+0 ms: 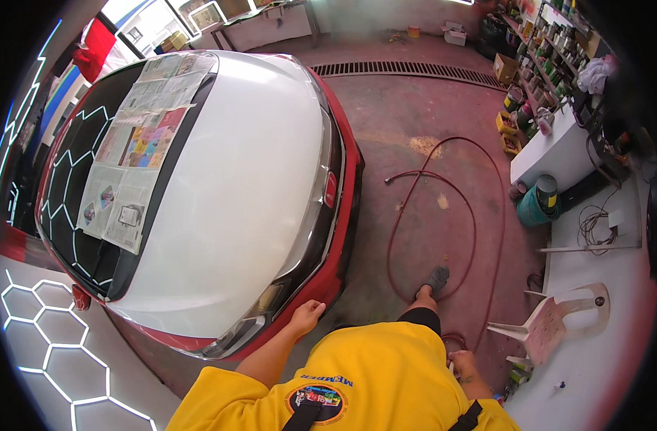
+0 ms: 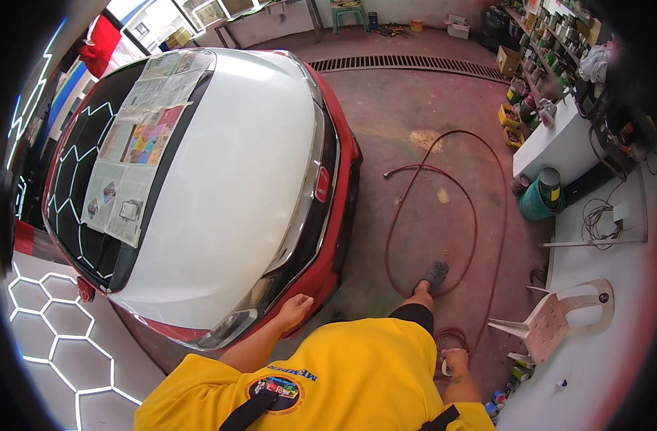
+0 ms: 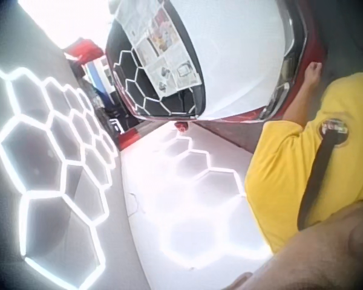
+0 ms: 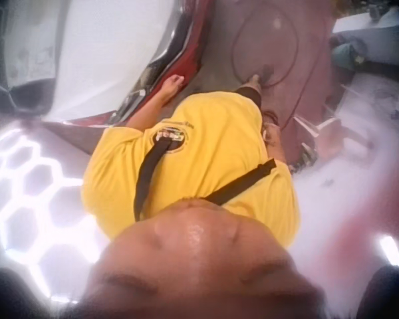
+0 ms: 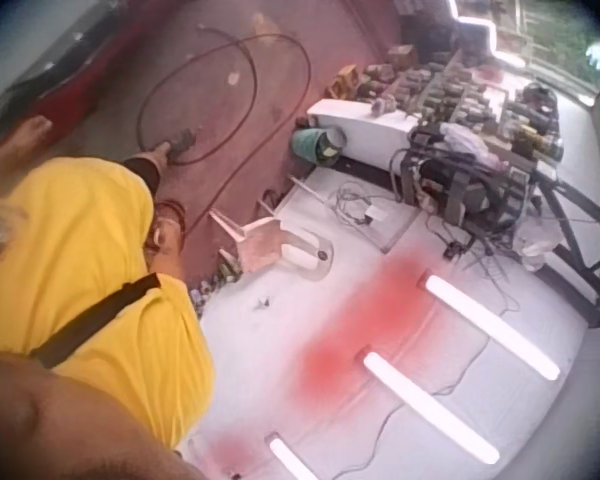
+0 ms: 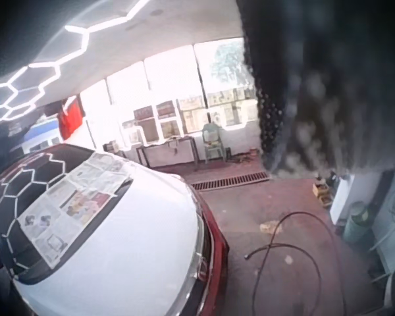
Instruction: The person places sheets of newspaper over the windshield and rear window of a red car, securing them with masking tape. They then apply masking tape along the roofline and edges of the vehicle to protect the paint during a detailing process.
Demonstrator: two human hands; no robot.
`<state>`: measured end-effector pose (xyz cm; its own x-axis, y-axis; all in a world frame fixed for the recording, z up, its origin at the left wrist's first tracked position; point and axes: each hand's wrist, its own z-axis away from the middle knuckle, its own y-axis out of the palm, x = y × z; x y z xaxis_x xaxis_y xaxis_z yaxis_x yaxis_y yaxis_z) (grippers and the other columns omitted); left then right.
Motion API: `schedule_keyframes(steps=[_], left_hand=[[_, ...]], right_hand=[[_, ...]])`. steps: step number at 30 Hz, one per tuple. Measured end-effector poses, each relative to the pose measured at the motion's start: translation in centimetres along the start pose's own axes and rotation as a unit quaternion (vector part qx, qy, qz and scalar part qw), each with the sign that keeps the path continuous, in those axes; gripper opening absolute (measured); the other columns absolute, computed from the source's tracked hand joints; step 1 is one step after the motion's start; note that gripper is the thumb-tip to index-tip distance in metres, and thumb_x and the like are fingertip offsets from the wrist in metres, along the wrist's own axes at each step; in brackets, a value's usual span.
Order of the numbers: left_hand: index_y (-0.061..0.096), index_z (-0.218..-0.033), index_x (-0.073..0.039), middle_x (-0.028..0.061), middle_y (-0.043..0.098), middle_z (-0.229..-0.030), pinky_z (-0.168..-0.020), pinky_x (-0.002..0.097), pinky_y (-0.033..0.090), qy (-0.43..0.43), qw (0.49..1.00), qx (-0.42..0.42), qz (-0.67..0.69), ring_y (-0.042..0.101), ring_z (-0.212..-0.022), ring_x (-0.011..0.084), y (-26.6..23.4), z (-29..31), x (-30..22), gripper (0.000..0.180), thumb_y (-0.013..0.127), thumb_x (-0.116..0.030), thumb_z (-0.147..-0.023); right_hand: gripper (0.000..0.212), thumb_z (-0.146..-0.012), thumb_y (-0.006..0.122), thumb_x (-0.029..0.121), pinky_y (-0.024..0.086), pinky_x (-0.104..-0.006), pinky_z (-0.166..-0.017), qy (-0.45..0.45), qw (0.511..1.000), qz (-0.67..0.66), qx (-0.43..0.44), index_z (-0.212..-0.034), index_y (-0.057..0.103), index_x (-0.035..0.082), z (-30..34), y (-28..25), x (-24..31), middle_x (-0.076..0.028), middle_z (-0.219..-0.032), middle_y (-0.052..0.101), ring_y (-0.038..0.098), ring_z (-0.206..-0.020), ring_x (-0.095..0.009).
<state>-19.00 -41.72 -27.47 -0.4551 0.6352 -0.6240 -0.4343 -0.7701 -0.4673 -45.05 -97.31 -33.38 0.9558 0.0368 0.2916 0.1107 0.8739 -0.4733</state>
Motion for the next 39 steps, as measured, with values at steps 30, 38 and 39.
schedule_keyframes(steps=[30, 38, 39], left_hand=[[0.077, -0.125, -0.001, 0.0222, 0.079, -0.124, -0.101, 0.0397, 0.055, -0.135, 0.985, 0.092, -0.062, 0.075, -0.118, 0.0337, 6.9, -46.5, -42.3, 0.049, 0.079, -0.041, -0.096], [0.065, -0.093, -0.011, 0.0003, 0.064, -0.077, -0.097, 0.0415, 0.056, 0.176, 0.858, 0.007, 0.482, 0.076, -0.093, 0.0219, -21.7, -63.8, -79.9, 0.027, 0.063, -0.030, -0.112], [0.063, -0.088, -0.010, -0.0012, 0.059, -0.073, -0.089, 0.0351, 0.053, 0.246, 0.861, -0.010, 0.445, 0.072, -0.087, 0.0191, -24.5, -63.5, -86.1, 0.030, 0.066, -0.029, -0.111]], right_hand=[[0.018, -0.105, 0.071, 0.013, 0.059, -0.0381, -0.070, -0.157, 0.974, 0.145, 0.075, -0.095, 0.078, 0.000, -38.7, -30.7, 77.9, -0.010, -0.083, 0.079, 0.077, -0.074, -0.022], [0.017, -0.103, 0.071, 0.012, 0.059, -0.0365, -0.064, -0.132, 0.989, 0.063, 0.022, -0.089, 0.071, 0.002, -48.8, -30.9, 90.8, -0.009, -0.079, 0.076, 0.074, -0.067, -0.020], [0.016, -0.104, 0.070, 0.012, 0.059, -0.0364, -0.064, -0.157, 0.985, 0.066, 0.009, -0.091, 0.070, 0.003, -50.4, -30.4, 94.0, -0.009, -0.080, 0.075, 0.074, -0.068, -0.021]])
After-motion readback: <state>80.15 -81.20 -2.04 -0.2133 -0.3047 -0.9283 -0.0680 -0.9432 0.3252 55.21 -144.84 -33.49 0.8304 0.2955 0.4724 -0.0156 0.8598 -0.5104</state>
